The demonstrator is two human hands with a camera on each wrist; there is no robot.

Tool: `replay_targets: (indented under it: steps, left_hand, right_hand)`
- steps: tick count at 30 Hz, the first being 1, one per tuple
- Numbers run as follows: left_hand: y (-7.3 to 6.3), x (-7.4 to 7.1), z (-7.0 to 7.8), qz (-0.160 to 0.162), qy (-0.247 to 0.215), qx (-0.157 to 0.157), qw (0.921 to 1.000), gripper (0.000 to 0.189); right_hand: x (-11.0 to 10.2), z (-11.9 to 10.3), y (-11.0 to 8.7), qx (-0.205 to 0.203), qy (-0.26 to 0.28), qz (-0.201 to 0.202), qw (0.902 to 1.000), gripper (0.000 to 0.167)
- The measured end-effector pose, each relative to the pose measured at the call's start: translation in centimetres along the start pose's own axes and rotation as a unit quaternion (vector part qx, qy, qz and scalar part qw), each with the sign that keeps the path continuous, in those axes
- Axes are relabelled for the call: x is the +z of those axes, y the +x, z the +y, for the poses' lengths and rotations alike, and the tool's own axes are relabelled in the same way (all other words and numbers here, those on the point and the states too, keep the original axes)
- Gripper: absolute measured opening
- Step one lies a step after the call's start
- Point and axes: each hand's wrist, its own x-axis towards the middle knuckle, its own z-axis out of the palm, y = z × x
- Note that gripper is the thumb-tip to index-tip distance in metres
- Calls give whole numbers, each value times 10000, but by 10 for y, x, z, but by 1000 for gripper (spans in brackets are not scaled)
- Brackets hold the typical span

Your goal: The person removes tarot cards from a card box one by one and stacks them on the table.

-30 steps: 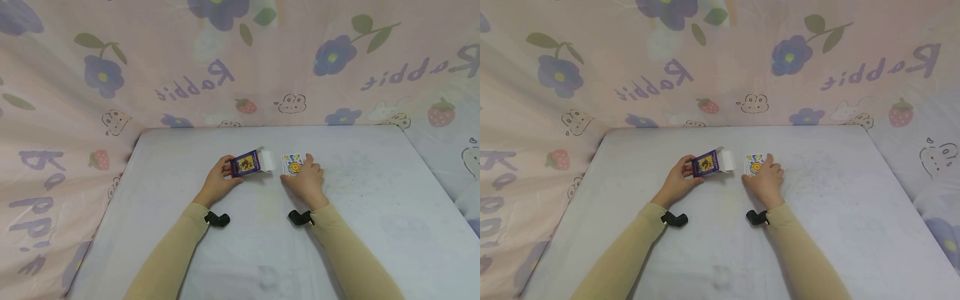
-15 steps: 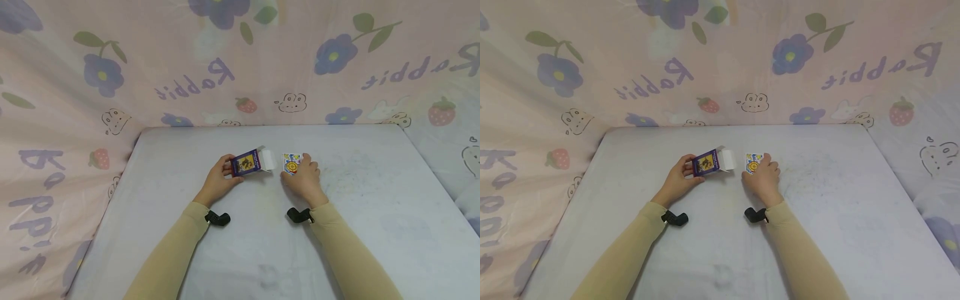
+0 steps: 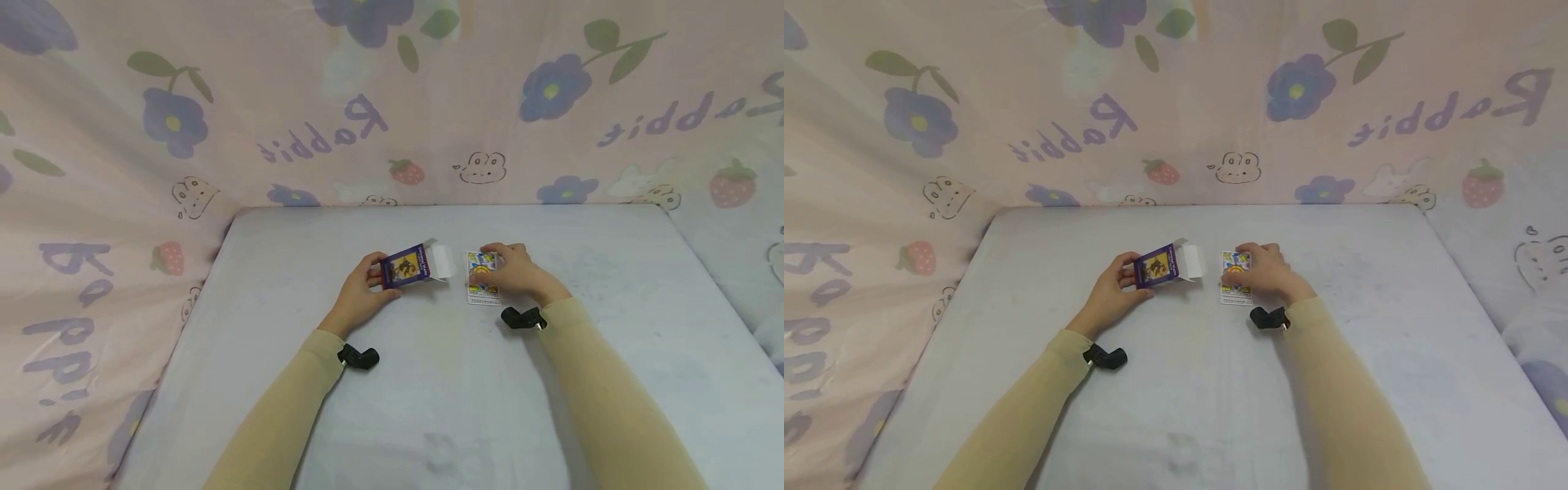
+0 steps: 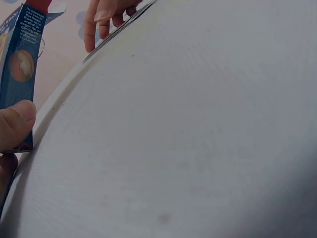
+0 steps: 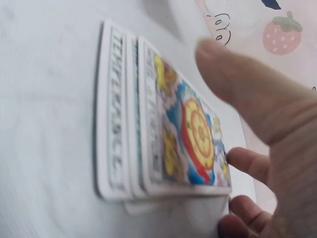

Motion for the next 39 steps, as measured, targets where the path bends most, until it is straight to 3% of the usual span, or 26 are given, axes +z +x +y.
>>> replay_targets:
  steps: [4, 10, 17, 20, 26, 39]
  left_hand:
    - [1, -1, 0, 51, 36, 42, 10000, 72]
    - [1, 0, 1, 9, 13, 52, 10000, 73]
    - [0, 1, 4, -16, -24, 30, 10000, 73]
    - [0, 0, 5, -33, 3, 40, 10000, 73]
    - [2, 1, 6, -67, 18, 66, 10000, 74]
    - [0, 2, 1, 8, -19, -18, 10000, 73]
  right_hand:
    - [-5, 2, 3, -136, -36, -273, 9995, 96]
    - [-6, 4, 2, -252, -22, -248, 9994, 95]
    - [-14, 11, -7, -752, -945, -604, 9908, 133]
    - [-15, 12, -9, -882, -1309, -711, 9849, 140]
    - [-14, 14, -10, -1037, -1564, -567, 9806, 133]
    - [-7, 22, -5, -1052, -1266, -367, 9857, 120]
